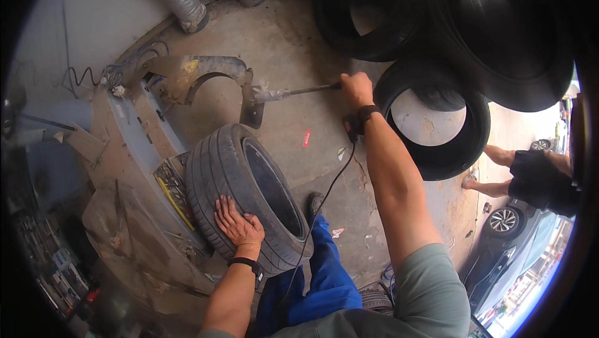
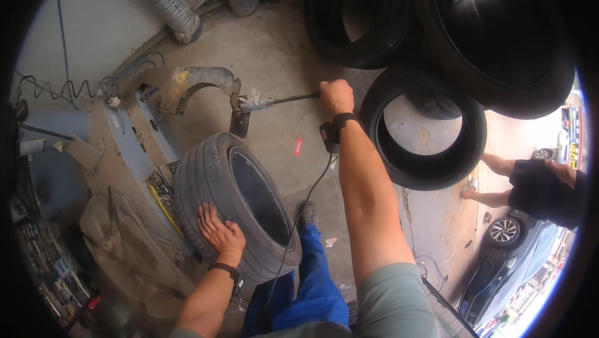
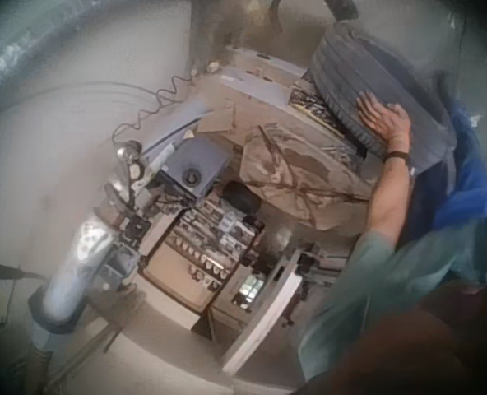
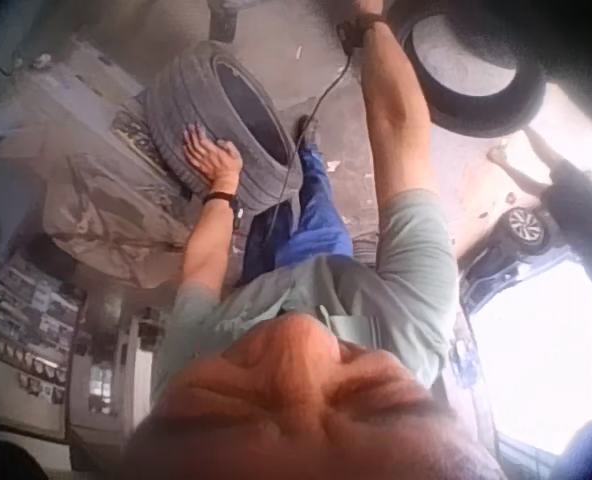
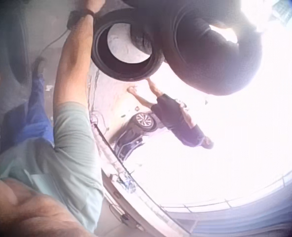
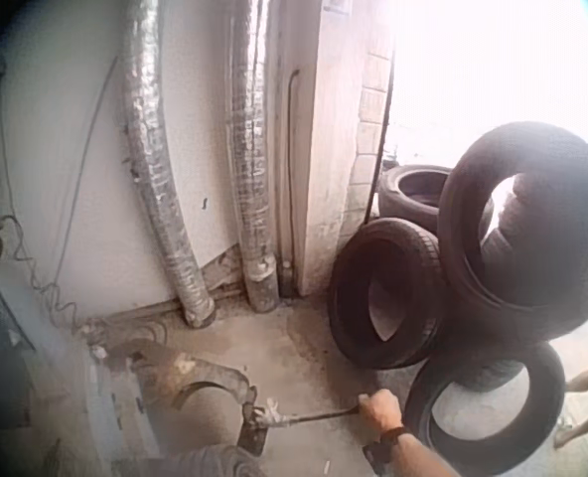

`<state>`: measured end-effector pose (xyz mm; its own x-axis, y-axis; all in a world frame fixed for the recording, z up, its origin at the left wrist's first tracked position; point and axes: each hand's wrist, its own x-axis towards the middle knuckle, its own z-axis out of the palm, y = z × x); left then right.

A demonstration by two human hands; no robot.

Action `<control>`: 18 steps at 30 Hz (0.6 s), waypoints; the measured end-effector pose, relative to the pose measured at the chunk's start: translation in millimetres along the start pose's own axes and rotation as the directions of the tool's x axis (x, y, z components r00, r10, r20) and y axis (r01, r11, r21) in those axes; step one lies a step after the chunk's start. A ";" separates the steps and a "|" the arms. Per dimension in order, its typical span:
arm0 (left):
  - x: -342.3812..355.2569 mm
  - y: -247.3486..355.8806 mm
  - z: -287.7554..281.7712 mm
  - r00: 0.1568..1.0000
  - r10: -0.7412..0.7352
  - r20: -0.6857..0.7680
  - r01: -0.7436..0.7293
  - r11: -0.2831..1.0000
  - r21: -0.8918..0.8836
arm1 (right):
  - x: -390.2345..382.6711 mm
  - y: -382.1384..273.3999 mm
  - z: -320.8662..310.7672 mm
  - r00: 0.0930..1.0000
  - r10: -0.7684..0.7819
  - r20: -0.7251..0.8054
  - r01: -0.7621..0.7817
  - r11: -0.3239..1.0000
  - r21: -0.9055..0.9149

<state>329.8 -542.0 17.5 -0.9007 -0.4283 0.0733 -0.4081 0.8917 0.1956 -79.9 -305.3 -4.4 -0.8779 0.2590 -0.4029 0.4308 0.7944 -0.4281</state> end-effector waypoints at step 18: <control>-7.6 -4.5 -1.7 0.986 -0.134 0.102 0.133 0.991 0.016 | 233.4 -83.7 -27.3 0.974 -0.200 0.105 0.201 0.980 0.000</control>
<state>338.8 -543.1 17.8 -0.8486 -0.5263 -0.0541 -0.5263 0.8292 0.1884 -326.6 -296.4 -40.4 -0.9195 0.0355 -0.3914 0.2453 0.8301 -0.5008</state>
